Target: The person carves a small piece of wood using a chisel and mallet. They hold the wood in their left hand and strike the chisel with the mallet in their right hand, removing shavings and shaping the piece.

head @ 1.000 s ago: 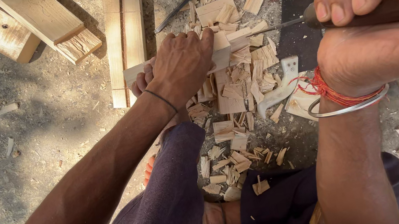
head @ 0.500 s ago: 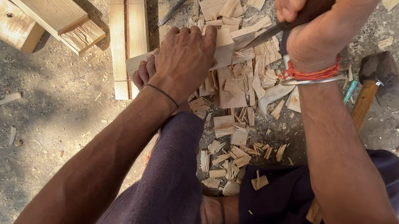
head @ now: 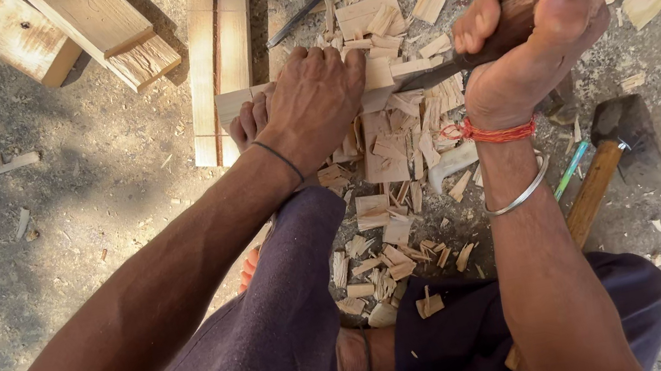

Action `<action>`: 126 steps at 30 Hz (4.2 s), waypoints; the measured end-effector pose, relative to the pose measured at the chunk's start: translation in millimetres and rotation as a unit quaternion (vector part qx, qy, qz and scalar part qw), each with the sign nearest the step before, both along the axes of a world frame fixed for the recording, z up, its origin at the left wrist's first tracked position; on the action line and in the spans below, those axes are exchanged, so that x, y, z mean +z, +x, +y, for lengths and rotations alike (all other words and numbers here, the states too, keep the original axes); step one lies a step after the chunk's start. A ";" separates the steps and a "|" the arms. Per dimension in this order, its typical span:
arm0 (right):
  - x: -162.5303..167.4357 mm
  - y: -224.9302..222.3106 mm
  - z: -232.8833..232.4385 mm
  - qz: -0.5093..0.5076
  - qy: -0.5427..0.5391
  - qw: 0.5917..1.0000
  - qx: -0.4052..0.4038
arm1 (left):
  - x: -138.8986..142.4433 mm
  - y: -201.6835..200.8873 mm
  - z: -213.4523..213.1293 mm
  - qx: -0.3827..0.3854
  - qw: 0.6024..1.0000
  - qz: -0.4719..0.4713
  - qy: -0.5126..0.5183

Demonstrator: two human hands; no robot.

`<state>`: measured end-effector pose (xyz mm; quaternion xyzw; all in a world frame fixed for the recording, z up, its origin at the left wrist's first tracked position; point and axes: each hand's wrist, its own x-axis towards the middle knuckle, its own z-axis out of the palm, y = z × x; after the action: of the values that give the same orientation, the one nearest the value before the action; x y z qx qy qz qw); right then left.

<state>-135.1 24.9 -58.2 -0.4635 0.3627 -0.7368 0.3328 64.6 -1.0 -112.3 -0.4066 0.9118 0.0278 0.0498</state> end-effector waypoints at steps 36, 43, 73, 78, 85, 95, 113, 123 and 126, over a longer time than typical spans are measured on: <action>74.9 -23.2 23.2 0.115 -0.044 0.992 -0.015 | 11.1 -10.7 -7.3 0.045 0.997 -0.049 0.029; 77.6 -13.3 35.3 0.128 0.014 0.991 0.045 | 17.1 -12.2 -7.8 0.045 0.993 -0.077 0.072; -90.2 -170.9 198.8 0.032 0.545 0.826 -0.143 | 89.4 -43.8 10.0 -0.046 0.835 0.496 0.235; -99.2 -204.3 180.6 -0.320 0.450 0.834 -0.005 | 94.2 -55.6 3.8 -0.016 0.873 0.419 0.249; -36.5 -166.3 164.8 -0.205 0.436 0.876 0.000 | 91.5 -56.5 -5.5 -0.035 0.835 0.483 0.262; 154.8 -74.6 107.5 0.238 0.142 0.961 0.000 | 80.1 -47.1 -1.9 -0.020 0.837 0.485 0.254; 155.3 -42.1 63.9 0.616 0.254 0.740 0.095 | 73.8 -40.8 -4.2 0.034 0.843 0.462 0.274; 136.6 -41.8 95.2 0.292 0.295 0.910 0.017 | 74.2 -27.9 -7.7 -0.059 0.816 0.516 0.254; 139.9 -38.8 93.5 0.201 0.253 0.946 0.023 | 85.2 -29.6 -10.3 -0.116 0.780 0.570 0.230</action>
<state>-173.9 118.5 81.8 -0.5107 0.5855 -0.5050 0.3760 34.9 -11.3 -27.2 -0.1845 0.7805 0.4572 -0.3844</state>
